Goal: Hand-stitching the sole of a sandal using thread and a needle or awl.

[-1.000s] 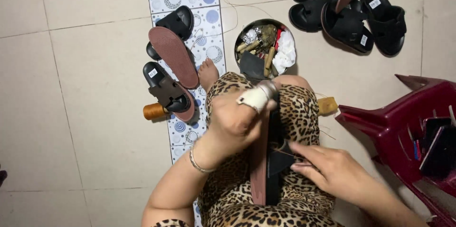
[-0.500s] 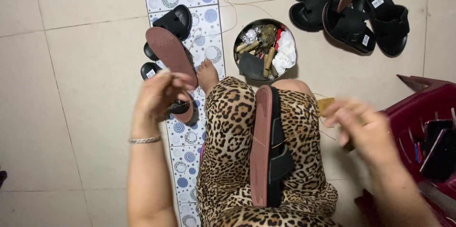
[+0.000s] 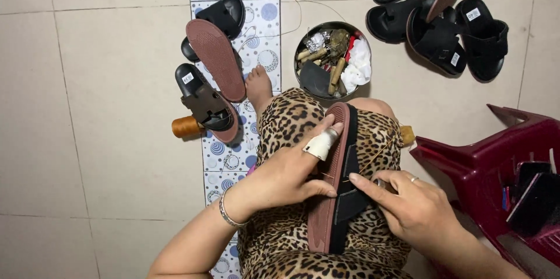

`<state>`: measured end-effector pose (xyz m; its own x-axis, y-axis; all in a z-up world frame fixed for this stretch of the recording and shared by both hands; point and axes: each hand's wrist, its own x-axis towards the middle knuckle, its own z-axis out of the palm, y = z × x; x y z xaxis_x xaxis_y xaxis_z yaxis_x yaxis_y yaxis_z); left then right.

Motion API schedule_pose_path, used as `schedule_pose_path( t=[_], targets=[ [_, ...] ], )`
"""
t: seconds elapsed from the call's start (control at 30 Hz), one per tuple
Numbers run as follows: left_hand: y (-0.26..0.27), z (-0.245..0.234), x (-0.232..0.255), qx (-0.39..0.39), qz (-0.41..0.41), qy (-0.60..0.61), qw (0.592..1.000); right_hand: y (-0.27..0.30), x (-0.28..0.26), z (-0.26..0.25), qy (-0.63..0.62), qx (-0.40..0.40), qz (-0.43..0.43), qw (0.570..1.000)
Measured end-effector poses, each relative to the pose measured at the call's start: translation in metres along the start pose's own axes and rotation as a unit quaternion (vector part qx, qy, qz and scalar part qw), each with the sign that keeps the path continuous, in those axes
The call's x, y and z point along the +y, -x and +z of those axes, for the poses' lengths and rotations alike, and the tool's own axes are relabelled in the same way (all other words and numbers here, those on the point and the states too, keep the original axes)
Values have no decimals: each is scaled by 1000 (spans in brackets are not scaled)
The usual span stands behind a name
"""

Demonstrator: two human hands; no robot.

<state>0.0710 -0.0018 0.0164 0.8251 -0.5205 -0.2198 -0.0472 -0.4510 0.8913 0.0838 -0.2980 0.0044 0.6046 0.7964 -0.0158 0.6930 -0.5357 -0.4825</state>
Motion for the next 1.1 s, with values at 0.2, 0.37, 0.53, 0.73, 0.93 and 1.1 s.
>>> schedule_pose_path(
  t=[0.2, 0.37, 0.53, 0.73, 0.93, 1.1],
  targets=[
    [-7, 31, -18, 33, -4, -94, 995, -30, -19, -6, 90, -33, -31, 995],
    [5, 46, -13, 238, 43, -171, 955, -39, -5, 4, -35, 1, 25, 999],
    [24, 23, -8, 83, 80, 353, 928, -12, 9, 13, -3, 22, 46, 999],
    [-6, 30, 18, 36, -50, 111, 992, -30, -7, -9, 20, 84, -31, 996],
    [2, 41, 2, 160, 31, -23, 986, 26, 72, -63, -13, -271, 260, 927],
    [8, 30, 5, 307, 36, -167, 936, 28, 57, -38, -181, -256, 369, 875]
  ],
)
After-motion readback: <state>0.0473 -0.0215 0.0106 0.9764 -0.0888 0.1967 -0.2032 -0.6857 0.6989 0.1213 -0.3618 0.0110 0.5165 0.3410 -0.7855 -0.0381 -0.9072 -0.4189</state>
